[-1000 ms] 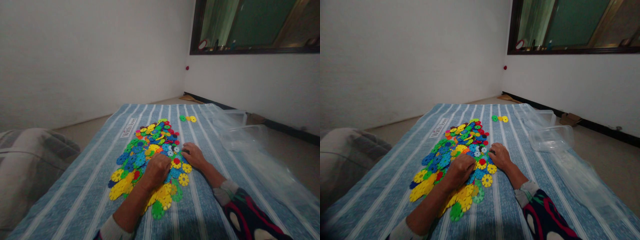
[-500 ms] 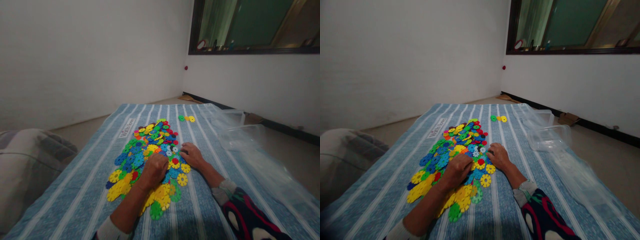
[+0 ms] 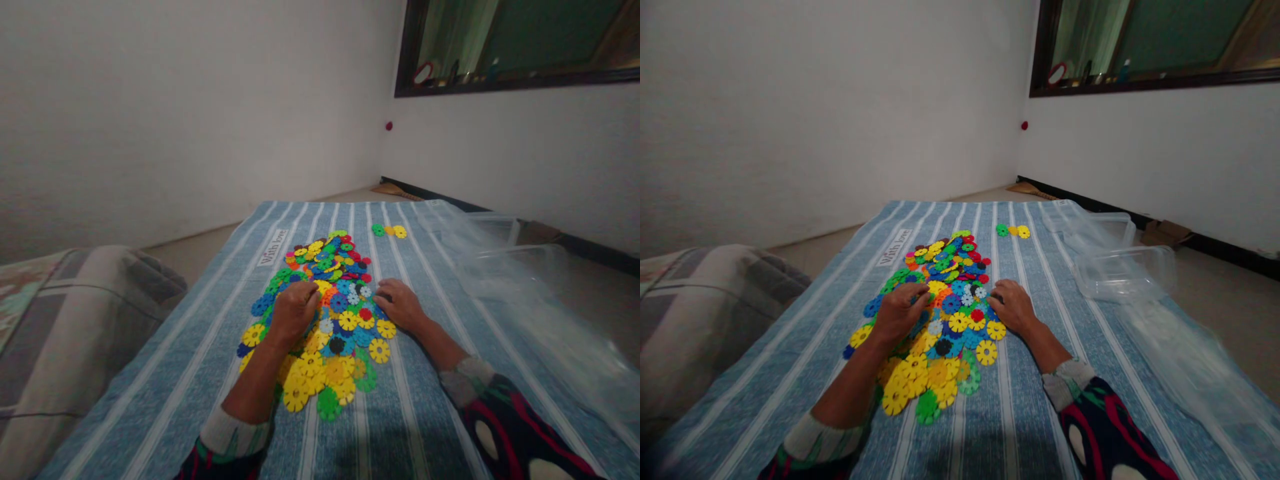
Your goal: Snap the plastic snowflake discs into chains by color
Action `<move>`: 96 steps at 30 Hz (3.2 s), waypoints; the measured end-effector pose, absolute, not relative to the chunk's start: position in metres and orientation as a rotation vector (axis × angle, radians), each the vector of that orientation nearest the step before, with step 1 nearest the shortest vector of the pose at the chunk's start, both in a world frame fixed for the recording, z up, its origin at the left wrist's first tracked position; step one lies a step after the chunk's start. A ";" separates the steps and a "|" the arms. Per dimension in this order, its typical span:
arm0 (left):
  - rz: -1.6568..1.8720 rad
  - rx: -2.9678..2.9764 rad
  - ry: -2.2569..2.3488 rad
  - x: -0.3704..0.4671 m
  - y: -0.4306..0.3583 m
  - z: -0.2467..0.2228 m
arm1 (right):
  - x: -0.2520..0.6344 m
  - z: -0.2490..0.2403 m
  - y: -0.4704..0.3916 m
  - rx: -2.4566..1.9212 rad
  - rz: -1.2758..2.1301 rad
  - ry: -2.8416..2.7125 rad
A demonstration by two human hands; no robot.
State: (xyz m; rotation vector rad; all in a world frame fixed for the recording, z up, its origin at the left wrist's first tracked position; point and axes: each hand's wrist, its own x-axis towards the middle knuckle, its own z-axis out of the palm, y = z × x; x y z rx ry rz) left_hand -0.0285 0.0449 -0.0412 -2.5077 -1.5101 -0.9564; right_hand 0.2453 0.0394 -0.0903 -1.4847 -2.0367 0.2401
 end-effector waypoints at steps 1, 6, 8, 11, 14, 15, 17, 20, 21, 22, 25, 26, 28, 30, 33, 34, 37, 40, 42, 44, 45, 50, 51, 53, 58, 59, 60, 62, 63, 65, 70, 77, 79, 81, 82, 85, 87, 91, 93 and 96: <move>-0.964 -2.510 -1.532 -0.031 0.046 -0.041 | 0.246 -0.091 0.040 -1.484 0.240 -2.037; -0.948 -2.550 -1.573 -0.033 0.046 -0.038 | 0.247 -0.095 0.041 -1.473 0.228 -2.039; -0.928 -2.580 -1.549 -0.031 0.046 -0.038 | 0.247 -0.096 0.041 -1.476 0.228 -2.030; -0.880 -2.646 -1.472 -0.028 0.044 -0.038 | 0.247 -0.096 0.040 -1.476 0.232 -2.019; -0.788 -2.683 -1.445 -0.025 0.043 -0.040 | 0.248 -0.096 0.040 -1.471 0.237 -2.018; -0.752 -2.697 -1.445 -0.024 0.042 -0.040 | 0.248 -0.096 0.040 -1.474 0.237 -2.017; -0.694 -2.731 -1.444 -0.022 0.041 -0.042 | 0.248 -0.096 0.040 -1.481 0.239 -2.016; -0.647 -2.757 -1.461 -0.017 0.039 -0.044 | 0.248 -0.095 0.039 -1.480 0.234 -2.024; -0.635 -2.755 -1.470 -0.016 0.038 -0.044 | 0.249 -0.095 0.039 -1.477 0.229 -2.028; -0.627 -2.748 -1.476 -0.014 0.037 -0.044 | 0.249 -0.094 0.039 -1.473 0.223 -2.031; -0.624 -2.731 -1.468 -0.010 0.035 -0.045 | 0.248 -0.094 0.038 -1.444 0.206 -2.034; -0.629 -2.729 -1.463 -0.010 0.035 -0.046 | 0.248 -0.094 0.038 -1.422 0.194 -2.028; -0.631 -2.736 -1.448 -0.009 0.035 -0.047 | 0.245 -0.095 0.036 -1.344 0.152 -2.008; -0.641 -2.745 -1.440 -0.009 0.036 -0.049 | 0.240 -0.096 0.034 -1.233 0.098 -1.999; -0.700 -2.755 -1.442 -0.008 0.038 -0.052 | 0.234 -0.095 0.030 -1.093 0.021 -2.030; -0.724 -2.756 -1.444 -0.008 0.038 -0.052 | 0.232 -0.094 0.029 -1.062 0.002 -2.045; -0.771 -2.754 -1.435 -0.007 0.039 -0.053 | 0.226 -0.087 0.022 -0.977 -0.023 -2.065; -0.799 -2.752 -1.417 -0.007 0.038 -0.052 | 0.217 -0.080 0.015 -0.870 -0.026 -2.084; -0.824 -2.751 -1.408 -0.007 0.038 -0.052 | 0.209 -0.076 0.009 -0.792 -0.018 -2.128; -0.855 -2.744 -1.400 -0.007 0.039 -0.052 | 0.200 -0.072 0.004 -0.720 0.013 -2.182; -0.868 -2.741 -1.395 -0.008 0.039 -0.052 | 0.197 -0.070 0.001 -0.690 0.035 -2.207; -0.900 -2.747 -1.409 -0.009 0.041 -0.053 | 0.185 -0.062 -0.009 -0.549 0.155 -2.339; -0.908 -2.748 -1.420 -0.009 0.042 -0.053 | 0.184 -0.061 -0.010 -0.518 0.183 -2.366; -0.931 -2.739 -1.445 -0.010 0.043 -0.052 | 0.183 -0.060 -0.012 -0.477 0.224 -2.410; -0.980 -2.687 -1.502 -0.013 0.046 -0.051 | 0.183 -0.063 -0.018 -0.505 0.261 -2.504; -0.987 -2.676 -1.511 -0.014 0.046 -0.051 | 0.183 -0.063 -0.020 -0.522 0.264 -2.528; -0.993 -2.667 -1.519 -0.014 0.046 -0.051 | 0.182 -0.064 -0.022 -0.543 0.264 -2.550; -0.999 -2.656 -1.526 -0.015 0.044 -0.051 | 0.181 -0.064 -0.024 -0.576 0.255 -2.577; -1.000 -2.654 -1.525 -0.015 0.042 -0.051 | 0.180 -0.065 -0.025 -0.586 0.250 -2.577; -1.002 -2.652 -1.520 -0.016 0.038 -0.050 | 0.181 -0.068 -0.025 -0.595 0.242 -2.565; -1.028 -2.629 -1.516 -0.016 0.029 -0.051 | 0.186 -0.080 -0.017 -0.679 0.203 -2.524; -1.083 -2.592 -1.533 -0.015 0.027 -0.055 | 0.195 -0.090 -0.007 -0.747 0.150 -2.433; -1.092 -2.594 -1.537 -0.015 0.026 -0.055 | 0.197 -0.091 -0.006 -0.747 0.140 -2.409; -1.095 -2.604 -1.536 -0.016 0.025 -0.053 | 0.198 -0.090 -0.004 -0.748 0.140 -2.390; -1.096 -2.613 -1.534 -0.016 0.024 -0.052 | 0.199 -0.089 -0.004 -0.746 0.150 -2.380; -1.074 -2.708 -1.505 -0.019 0.021 -0.046 | 0.204 -0.084 -0.003 -0.727 0.200 -2.357; -1.033 -2.823 -1.470 -0.021 0.018 -0.042 | 0.208 -0.080 -0.003 -0.709 0.232 -2.363; -0.898 -3.010 -1.393 -0.026 0.010 -0.033 | 0.217 -0.076 -0.007 -0.705 0.306 -2.417; -0.826 -3.061 -1.369 -0.027 0.005 -0.030 | 0.220 -0.076 -0.009 -0.738 0.347 -2.444; -0.739 -3.103 -1.364 -0.028 0.000 -0.028 | 0.220 -0.080 -0.012 -0.778 0.376 -2.472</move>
